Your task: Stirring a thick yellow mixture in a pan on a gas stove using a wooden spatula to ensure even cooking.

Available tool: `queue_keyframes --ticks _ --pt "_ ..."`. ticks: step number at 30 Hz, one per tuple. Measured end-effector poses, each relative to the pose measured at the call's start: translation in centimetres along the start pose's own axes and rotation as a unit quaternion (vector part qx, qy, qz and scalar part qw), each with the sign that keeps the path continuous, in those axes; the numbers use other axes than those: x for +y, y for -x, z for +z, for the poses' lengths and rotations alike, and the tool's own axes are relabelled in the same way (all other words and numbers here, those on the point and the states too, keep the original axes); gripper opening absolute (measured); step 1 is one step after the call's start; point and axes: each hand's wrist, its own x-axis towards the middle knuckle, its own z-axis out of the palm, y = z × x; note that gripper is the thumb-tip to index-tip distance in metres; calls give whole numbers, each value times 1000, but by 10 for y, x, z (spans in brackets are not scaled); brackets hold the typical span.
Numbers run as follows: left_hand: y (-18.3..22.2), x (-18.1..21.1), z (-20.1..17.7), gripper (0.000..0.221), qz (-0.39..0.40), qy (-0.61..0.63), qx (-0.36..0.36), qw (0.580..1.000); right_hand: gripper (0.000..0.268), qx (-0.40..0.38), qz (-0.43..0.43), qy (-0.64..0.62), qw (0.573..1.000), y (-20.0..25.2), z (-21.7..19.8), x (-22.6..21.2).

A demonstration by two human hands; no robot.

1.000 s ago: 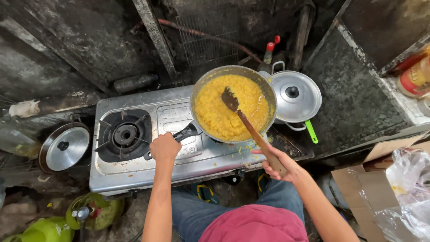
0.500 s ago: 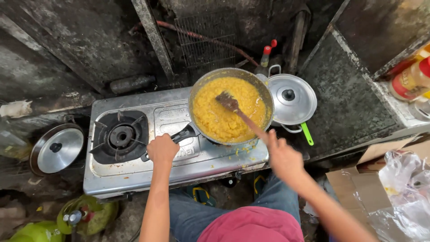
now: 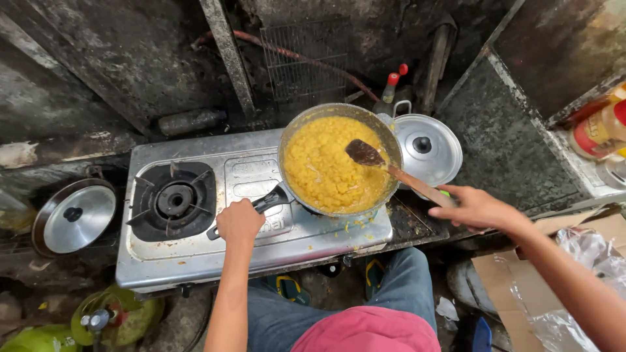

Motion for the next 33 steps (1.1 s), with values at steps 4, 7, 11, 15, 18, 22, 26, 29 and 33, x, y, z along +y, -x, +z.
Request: queue_keyframes --ticks 4,7,11,15,18,22,26,29,33 --pt "0 0 0 25 -2 -4 -22 1000 44 112 -14 259 959 -38 15 29" --pt "0 1 -4 21 -6 3 -17 1000 30 152 20 330 932 -4 -9 20" --pt "-1 2 -6 22 -10 -6 -34 999 29 204 31 435 876 10 -14 15" --pt "-2 2 -9 19 -2 -5 -27 1000 56 281 5 487 827 -75 20 36" --pt "-1 -5 6 31 36 56 83 994 42 409 -80 471 778 -170 40 75" --pt "-3 -9 12 34 49 62 83 993 24 416 -102 446 786 -220 34 76" --pt "-3 -4 4 29 39 59 86 994 25 360 -139 385 839 -225 18 55" --pt "-2 -5 6 31 37 55 84 994 30 331 -160 373 852 -239 17 55" --pt "-2 -5 8 36 36 58 86 994 32 342 -188 398 830 -255 16 51"
